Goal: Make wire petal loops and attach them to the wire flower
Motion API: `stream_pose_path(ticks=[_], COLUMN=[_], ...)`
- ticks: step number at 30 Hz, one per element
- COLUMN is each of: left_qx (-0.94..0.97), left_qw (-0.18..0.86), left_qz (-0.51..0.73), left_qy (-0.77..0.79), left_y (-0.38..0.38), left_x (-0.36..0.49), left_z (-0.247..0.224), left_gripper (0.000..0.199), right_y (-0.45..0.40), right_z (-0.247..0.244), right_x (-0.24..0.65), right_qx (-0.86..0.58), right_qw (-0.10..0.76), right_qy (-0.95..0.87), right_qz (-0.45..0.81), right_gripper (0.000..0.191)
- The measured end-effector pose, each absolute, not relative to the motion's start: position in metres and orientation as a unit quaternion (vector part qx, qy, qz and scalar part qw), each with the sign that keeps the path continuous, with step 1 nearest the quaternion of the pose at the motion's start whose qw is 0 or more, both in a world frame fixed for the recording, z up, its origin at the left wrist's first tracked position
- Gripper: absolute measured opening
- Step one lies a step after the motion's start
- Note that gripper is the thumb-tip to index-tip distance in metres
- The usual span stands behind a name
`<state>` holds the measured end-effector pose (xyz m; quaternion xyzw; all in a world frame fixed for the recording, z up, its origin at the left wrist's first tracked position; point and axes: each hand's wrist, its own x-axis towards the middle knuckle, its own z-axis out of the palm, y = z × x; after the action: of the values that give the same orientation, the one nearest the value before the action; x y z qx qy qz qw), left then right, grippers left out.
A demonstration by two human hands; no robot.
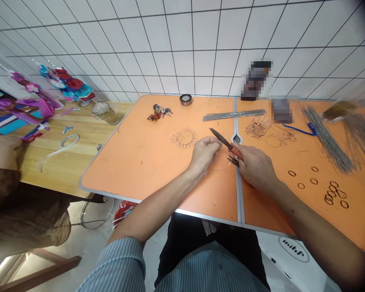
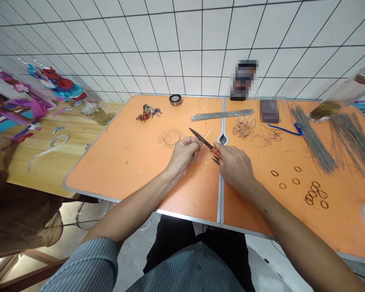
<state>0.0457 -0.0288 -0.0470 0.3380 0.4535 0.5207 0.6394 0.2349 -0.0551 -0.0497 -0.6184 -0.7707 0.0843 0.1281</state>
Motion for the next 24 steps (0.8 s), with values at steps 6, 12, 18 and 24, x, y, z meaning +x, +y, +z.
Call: stream_pose_path(ticks=[6,12,18,24], left_qx=[0.332,0.318,0.315,0.315], left_qw=[0.623,0.633,0.643,0.649], left_qz=[0.55,0.554,0.548,0.544], left_qy=[0.446,0.436,0.431,0.428], left_y=[-0.024,-0.022,-0.02,-0.019], left_x=[0.037,0.03,0.028,0.027], left_z=[-0.038,-0.032,-0.031,-0.031], left_gripper=[0.015,0.018,0.019,0.017], right_y=[-0.059,-0.059,-0.058,-0.056], right_z=[-0.047,-0.053,-0.056,-0.057], right_x=[0.246,0.258,0.263,0.266], right_qx=[-0.615,-0.615,-0.603,-0.606], right_qw=[0.162,0.159,0.159,0.15], right_qy=[-0.756,-0.759,-0.771,-0.764], right_qz=[0.158,0.142,0.13,0.162], right_gripper=[0.047,0.048,0.042,0.04])
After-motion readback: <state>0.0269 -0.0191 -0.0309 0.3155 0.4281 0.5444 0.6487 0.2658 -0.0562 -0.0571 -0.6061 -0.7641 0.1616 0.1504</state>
